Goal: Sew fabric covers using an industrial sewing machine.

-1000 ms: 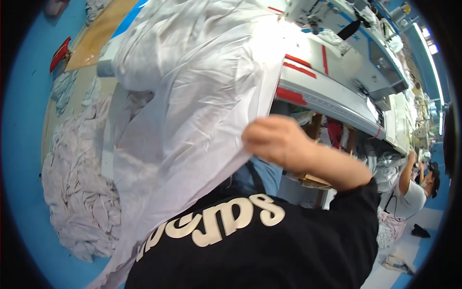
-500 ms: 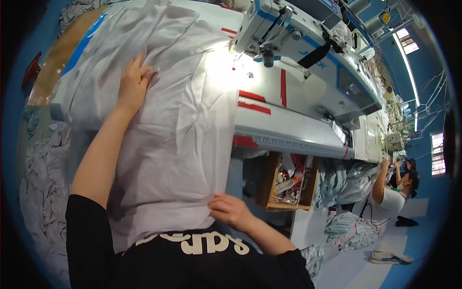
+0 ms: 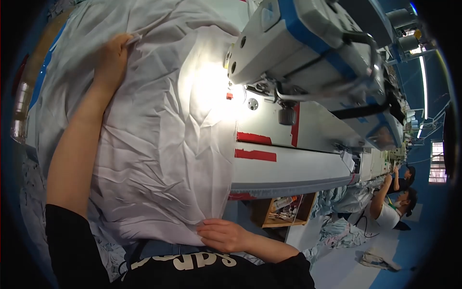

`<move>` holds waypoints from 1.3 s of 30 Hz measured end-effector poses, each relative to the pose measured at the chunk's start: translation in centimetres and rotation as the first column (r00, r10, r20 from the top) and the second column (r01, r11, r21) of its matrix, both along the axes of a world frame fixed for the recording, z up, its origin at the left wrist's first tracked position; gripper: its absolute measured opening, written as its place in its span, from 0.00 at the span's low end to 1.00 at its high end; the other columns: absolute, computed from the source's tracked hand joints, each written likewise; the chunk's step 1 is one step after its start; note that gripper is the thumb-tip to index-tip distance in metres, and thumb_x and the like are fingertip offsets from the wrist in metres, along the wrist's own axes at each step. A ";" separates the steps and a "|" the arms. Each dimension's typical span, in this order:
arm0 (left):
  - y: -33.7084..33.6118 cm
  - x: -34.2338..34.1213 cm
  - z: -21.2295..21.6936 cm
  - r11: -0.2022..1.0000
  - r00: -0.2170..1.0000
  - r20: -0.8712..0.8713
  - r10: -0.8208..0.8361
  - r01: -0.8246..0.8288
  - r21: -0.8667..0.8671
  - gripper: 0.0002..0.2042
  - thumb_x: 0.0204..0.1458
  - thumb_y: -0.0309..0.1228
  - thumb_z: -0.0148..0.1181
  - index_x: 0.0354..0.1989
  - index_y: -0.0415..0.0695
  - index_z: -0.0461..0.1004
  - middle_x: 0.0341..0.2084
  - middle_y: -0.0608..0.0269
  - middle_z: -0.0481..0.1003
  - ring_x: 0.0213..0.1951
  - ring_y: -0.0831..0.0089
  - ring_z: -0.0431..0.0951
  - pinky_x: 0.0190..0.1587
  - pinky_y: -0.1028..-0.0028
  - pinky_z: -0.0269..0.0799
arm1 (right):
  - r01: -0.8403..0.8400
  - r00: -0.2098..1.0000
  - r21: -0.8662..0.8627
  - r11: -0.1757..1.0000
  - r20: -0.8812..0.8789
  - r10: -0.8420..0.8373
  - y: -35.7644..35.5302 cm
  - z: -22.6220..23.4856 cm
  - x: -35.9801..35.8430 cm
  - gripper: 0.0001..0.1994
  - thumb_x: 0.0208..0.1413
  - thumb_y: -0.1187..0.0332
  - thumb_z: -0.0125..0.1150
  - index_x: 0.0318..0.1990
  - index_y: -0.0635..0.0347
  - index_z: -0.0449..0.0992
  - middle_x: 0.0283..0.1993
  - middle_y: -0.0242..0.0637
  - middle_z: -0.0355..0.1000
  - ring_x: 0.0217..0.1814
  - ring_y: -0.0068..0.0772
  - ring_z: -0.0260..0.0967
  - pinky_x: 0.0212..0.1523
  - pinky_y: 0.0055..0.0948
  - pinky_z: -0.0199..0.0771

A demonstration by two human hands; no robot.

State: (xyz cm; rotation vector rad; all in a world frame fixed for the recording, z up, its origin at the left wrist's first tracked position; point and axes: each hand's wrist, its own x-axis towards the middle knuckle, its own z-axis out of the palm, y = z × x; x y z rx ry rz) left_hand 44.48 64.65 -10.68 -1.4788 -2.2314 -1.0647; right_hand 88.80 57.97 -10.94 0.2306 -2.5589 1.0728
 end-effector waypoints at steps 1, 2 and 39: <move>0.8 -0.3 0.1 0.999 1.000 -0.009 -0.005 0.005 0.035 0.09 0.54 0.24 0.51 0.40 0.38 0.75 0.37 0.49 0.76 0.40 0.50 0.76 0.43 0.64 0.71 | 0.000 1.000 -0.007 1.000 0.001 0.000 0.4 -0.1 -0.1 0.06 0.41 0.77 0.62 0.29 0.68 0.76 0.39 0.44 0.74 0.45 0.41 0.75 0.51 0.38 0.76; 1.5 -0.6 0.2 0.997 1.000 -0.019 -0.009 0.011 0.071 0.09 0.54 0.25 0.51 0.40 0.39 0.76 0.36 0.49 0.76 0.40 0.50 0.76 0.42 0.64 0.70 | -0.006 1.000 -0.021 1.000 -0.002 0.006 0.7 -0.2 -0.2 0.06 0.43 0.76 0.62 0.30 0.68 0.76 0.40 0.45 0.74 0.45 0.41 0.75 0.52 0.38 0.76; 5.6 -8.5 -6.0 0.841 0.896 -0.148 0.419 -0.444 -0.309 0.12 0.51 0.38 0.58 0.35 0.42 0.78 0.33 0.48 0.78 0.37 0.53 0.78 0.42 0.61 0.72 | -0.074 0.956 -0.430 0.900 0.225 0.186 16.7 4.8 -3.6 0.04 0.49 0.67 0.64 0.29 0.57 0.80 0.38 0.35 0.78 0.42 0.34 0.77 0.49 0.38 0.74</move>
